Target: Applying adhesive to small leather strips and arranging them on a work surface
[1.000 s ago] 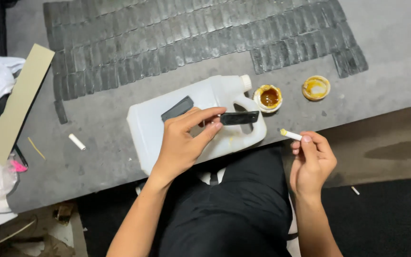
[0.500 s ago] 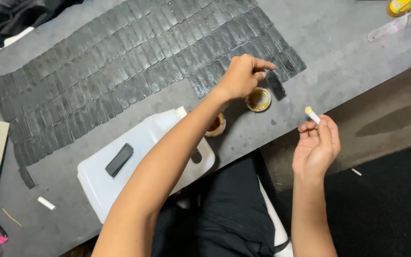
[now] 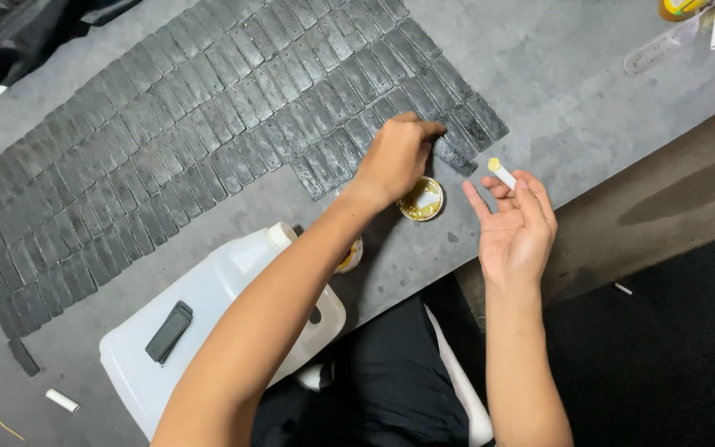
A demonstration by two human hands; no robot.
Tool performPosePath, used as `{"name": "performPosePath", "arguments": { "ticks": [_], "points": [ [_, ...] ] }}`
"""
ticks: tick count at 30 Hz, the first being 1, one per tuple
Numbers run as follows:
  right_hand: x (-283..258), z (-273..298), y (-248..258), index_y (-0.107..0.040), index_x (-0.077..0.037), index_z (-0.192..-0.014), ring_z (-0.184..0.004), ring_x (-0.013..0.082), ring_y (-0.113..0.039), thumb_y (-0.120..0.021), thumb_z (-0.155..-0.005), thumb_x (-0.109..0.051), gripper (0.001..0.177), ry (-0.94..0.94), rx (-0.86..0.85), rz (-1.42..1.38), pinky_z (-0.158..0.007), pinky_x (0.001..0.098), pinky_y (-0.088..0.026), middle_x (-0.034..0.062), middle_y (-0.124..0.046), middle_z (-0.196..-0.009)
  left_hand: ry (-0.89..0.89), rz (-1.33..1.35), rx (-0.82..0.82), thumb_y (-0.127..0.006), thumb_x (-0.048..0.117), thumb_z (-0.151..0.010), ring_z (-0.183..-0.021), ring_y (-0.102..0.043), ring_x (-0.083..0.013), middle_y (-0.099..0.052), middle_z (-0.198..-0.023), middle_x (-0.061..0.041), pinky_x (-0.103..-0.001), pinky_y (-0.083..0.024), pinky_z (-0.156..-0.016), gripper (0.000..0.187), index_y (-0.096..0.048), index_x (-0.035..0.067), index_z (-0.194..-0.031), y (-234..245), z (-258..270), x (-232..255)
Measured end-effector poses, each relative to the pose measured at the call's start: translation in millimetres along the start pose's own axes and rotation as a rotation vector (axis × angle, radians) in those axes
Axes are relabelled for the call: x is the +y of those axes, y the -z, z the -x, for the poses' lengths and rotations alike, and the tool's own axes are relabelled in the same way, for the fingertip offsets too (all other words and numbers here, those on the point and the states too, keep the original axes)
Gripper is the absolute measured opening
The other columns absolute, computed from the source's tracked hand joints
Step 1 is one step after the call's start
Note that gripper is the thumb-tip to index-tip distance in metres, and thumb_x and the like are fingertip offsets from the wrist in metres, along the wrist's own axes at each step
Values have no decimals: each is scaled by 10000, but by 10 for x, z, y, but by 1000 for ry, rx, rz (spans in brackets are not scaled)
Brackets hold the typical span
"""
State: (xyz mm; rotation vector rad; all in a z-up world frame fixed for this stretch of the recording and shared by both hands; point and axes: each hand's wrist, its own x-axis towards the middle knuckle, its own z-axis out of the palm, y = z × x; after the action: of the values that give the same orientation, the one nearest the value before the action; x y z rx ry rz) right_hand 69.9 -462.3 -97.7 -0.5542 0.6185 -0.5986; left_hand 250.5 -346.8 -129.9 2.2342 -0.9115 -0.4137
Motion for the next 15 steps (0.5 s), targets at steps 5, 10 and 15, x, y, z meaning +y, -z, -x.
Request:
{"name": "performPosePath", "arguments": {
  "ticks": [5,10,15],
  "points": [
    [-16,-28,10,-641,6,-1125,-1014,335,-699,-589,-1014,-68,143,0,7,-1,-1140,777,-434,168,-572,-792,20,-26,-11,-590,68,-916,-970,-741,-360,-748,-928,-107,-479,-622,-819,297,-752,205,-1122,-53,-73,-65],
    [-91,-83,101,-626,-30,-1154,-1005,277,-689,-569,-1030,-101,153,96,20,127,-1156,730,-462,133,-571,-814,-14,34,-12,-551,-1,-900,-1005,-720,-415,-742,-951,-181,-509,-607,-843,312,-742,137,-1105,101,17,83],
    [-62,-278,123,-617,-26,-1174,-1016,293,-700,-565,-1038,-90,158,134,-23,138,-1166,737,-449,148,-581,-821,-22,-5,10,-582,-24,-882,-1059,-718,-374,-740,-1012,-140,-476,-604,-892,362,-700,136,-1185,102,56,157]
  ]
}}
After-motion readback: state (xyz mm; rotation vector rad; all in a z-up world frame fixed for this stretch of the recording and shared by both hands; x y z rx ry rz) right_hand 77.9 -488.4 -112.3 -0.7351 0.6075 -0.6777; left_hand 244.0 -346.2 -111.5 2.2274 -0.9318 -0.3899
